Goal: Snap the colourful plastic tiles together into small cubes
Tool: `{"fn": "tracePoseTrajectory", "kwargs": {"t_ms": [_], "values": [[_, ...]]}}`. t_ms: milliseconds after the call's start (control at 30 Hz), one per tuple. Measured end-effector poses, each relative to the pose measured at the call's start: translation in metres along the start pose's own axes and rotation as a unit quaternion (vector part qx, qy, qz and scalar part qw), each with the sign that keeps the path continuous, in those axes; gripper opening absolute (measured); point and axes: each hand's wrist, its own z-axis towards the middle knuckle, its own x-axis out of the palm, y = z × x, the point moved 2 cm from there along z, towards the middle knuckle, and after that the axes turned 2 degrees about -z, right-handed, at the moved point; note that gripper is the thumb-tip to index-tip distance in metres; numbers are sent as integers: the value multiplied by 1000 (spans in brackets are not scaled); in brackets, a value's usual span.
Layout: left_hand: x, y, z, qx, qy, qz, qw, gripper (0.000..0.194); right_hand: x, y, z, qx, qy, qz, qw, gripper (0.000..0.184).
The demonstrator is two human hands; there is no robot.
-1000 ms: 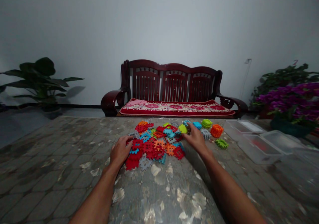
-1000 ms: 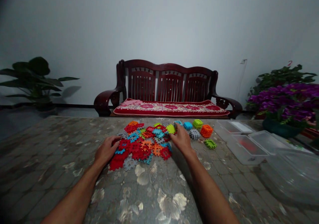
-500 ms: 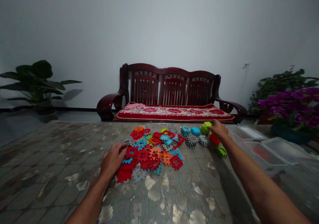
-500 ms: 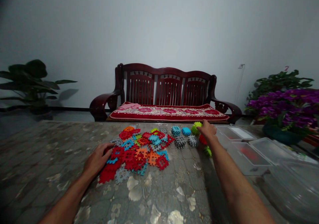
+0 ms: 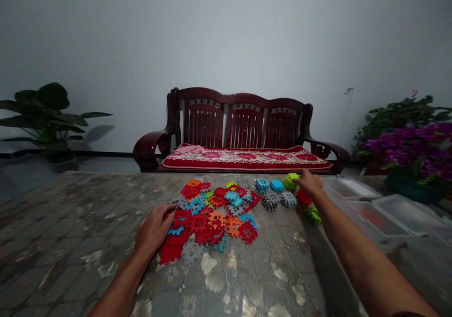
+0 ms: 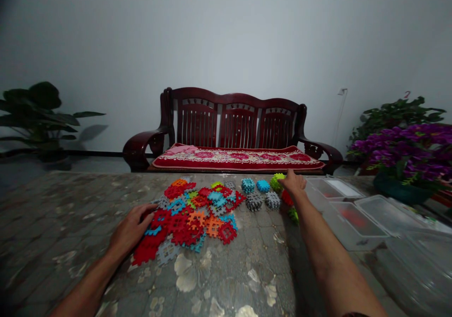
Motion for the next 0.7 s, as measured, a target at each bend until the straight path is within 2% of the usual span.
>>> {"fn": "tracePoseTrajectory", "kwargs": {"t_ms": [167, 267, 333, 400, 467, 533, 600, 700], "values": [[-1, 0, -1, 0, -11, 5, 1000, 45, 0, -1, -2, -1, -6, 8, 1000, 58], [-3, -5, -2, -7, -7, 8, 1000, 43, -2, 5, -5, -16, -53, 49, 997, 57], [-5, -9, -3, -10, -1, 8, 1000, 42, -3, 19, -11, -58, -79, 94, 991, 53], [-7, -13, -5, -13, -1, 11, 1000, 40, -2, 44, -23, -140, -71, 151, 976, 46], [-9, -17, -6, -17, -3, 13, 1000, 39, 0, 78, -39, -245, -33, 196, 949, 40], [-10, -19, -7, -20, -3, 14, 1000, 38, 1, 116, -58, -341, 6, 196, 919, 38], [-10, -21, -7, -18, -1, 12, 1000, 37, 3, 153, -73, -389, 38, 167, 905, 40], [-10, -21, -7, -19, -1, 8, 1000, 36, 9, 198, -84, -402, 81, 116, 905, 52]]}}
